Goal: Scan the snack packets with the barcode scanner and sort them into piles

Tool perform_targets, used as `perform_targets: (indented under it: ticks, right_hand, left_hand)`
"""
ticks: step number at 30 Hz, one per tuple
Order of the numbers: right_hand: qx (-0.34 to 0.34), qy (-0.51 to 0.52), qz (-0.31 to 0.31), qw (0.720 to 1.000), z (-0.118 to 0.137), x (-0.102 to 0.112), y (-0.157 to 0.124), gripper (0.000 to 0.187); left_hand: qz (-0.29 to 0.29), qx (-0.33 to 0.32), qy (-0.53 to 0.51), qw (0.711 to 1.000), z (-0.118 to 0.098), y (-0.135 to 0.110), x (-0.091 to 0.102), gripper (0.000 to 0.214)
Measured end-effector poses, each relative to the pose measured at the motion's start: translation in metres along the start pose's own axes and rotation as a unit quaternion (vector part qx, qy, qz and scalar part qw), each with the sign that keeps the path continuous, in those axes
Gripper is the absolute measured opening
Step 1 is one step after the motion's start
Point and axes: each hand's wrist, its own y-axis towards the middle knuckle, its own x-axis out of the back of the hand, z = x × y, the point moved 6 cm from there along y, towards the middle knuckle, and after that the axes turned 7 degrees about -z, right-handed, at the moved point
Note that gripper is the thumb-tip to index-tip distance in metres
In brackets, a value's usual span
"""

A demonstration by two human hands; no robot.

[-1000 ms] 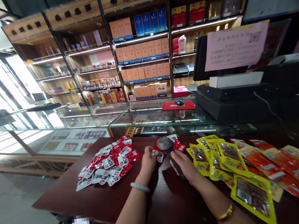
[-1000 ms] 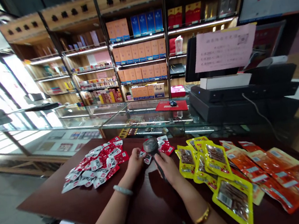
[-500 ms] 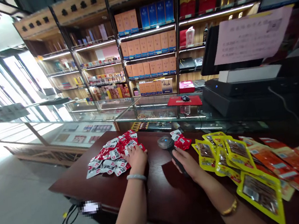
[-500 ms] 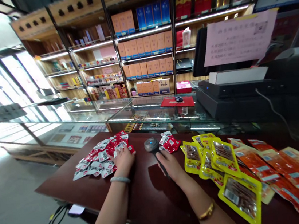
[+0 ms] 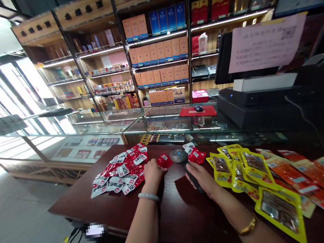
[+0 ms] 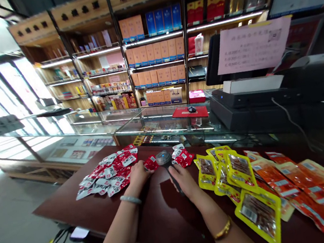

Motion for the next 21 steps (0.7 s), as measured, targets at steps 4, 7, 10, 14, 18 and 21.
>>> perform_targets:
  ticks: [4,7,10,14,18,21]
  right_hand:
    - [0.010,0.005,0.015,1.000,0.000,-0.002,-0.001,0.043]
    - [0.018,0.009,0.018,1.000,0.002,-0.002,-0.002,0.042]
    - [0.025,0.006,0.016,1.000,0.005,-0.002,-0.004,0.043]
    - [0.013,0.011,0.009,1.000,0.007,-0.002,-0.005,0.044]
    - [0.016,0.019,0.012,1.000,0.009,-0.004,-0.006,0.044]
    - [0.020,0.025,0.021,0.999,0.010,-0.005,-0.007,0.043]
  left_hand:
    - [0.013,-0.015,-0.091,0.996,-0.008,0.001,-0.006,0.036]
    - [-0.002,-0.025,-0.132,0.991,-0.011,0.001,-0.008,0.034]
    - [-0.008,-0.032,-0.155,0.987,-0.012,0.000,-0.007,0.031]
    - [-0.004,-0.020,-0.176,0.984,-0.012,-0.002,-0.006,0.031]
    - [0.005,-0.018,-0.301,0.953,-0.024,-0.005,-0.018,0.034]
    - [0.068,-0.106,-0.490,0.863,-0.051,-0.011,-0.030,0.046]
